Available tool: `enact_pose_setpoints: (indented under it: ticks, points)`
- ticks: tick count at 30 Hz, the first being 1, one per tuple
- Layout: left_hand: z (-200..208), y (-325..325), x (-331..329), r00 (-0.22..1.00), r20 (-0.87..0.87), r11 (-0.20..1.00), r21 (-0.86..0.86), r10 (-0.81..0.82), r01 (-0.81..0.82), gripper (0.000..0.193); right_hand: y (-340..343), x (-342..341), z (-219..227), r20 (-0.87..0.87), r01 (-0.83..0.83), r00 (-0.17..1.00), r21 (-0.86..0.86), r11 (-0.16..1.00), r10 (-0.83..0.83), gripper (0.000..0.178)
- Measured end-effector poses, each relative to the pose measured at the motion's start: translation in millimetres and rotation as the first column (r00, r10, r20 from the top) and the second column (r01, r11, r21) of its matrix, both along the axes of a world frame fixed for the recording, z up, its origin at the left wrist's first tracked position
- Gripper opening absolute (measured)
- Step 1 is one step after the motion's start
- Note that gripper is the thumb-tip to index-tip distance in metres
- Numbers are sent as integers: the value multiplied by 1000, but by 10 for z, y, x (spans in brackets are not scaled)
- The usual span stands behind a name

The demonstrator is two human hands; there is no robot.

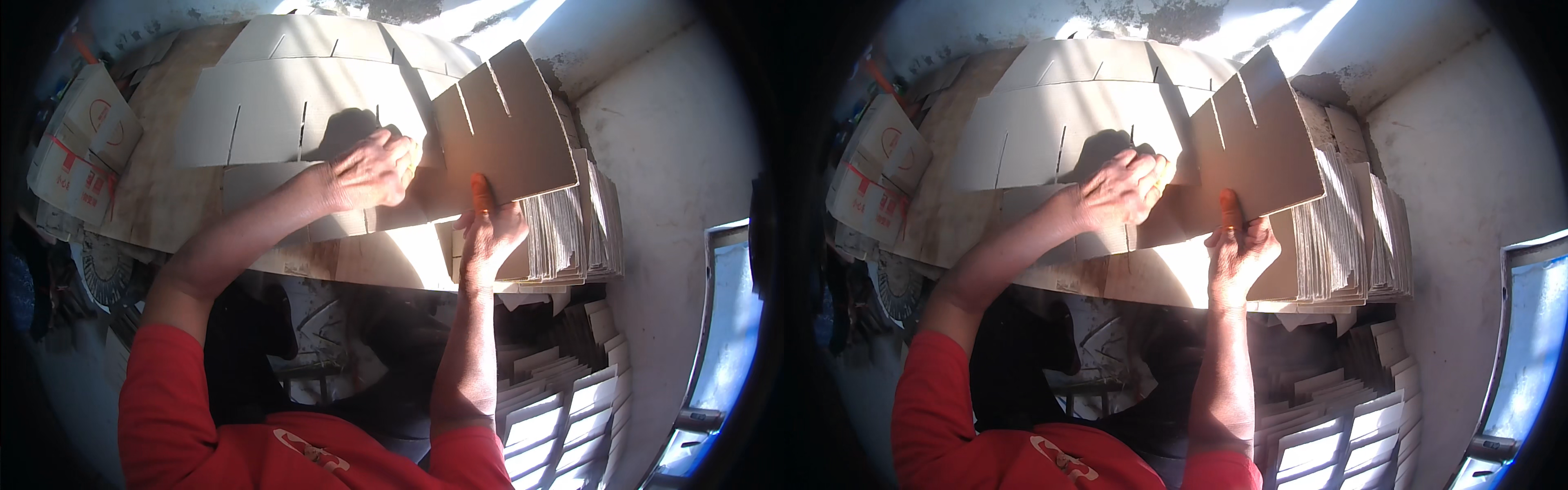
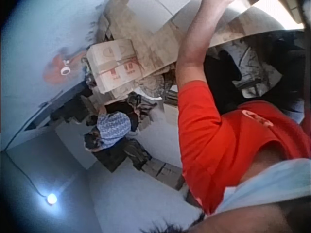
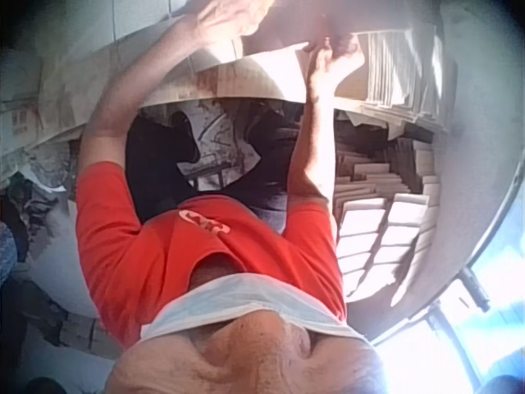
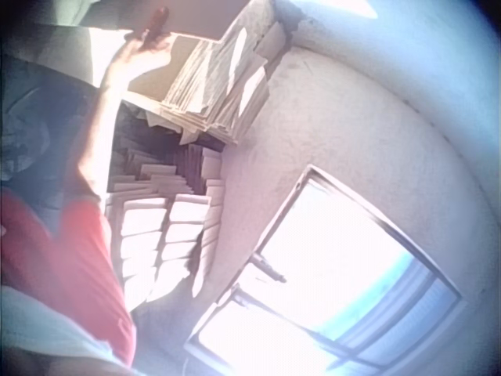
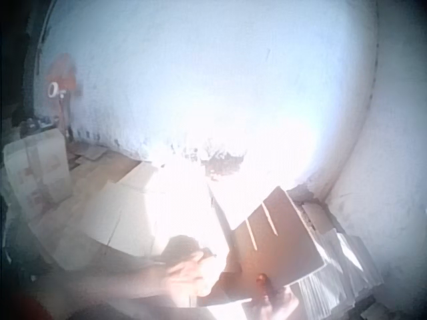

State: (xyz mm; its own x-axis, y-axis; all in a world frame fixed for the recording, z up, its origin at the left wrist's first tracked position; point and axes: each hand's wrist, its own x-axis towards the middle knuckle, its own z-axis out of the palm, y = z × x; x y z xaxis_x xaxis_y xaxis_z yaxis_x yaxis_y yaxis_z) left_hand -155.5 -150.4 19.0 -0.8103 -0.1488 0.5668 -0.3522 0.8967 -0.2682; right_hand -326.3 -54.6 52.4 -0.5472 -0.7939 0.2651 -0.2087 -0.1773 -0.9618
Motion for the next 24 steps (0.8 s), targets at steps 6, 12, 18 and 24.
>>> enact_pose_setpoints:
  ticks: [6,12,18,24]
  points:
    - [16,609,-6,997,-72,996,-90,-23,16,24,-40,37,-126,28,29,999,-20,999,-28,20]
    - [95,-41,-112,938,-295,979,144,183,-145,62,-28,59,-107,-27,46,999,85,995,-44,19]
    - [97,-1015,-234,765,212,758,134,608,-639,50,-67,60,-110,-28,19,1000,181,983,-14,23]
    - [85,-1105,-225,892,-87,755,573,444,-320,31,-68,-7,-209,-8,27,1000,142,989,-26,27]
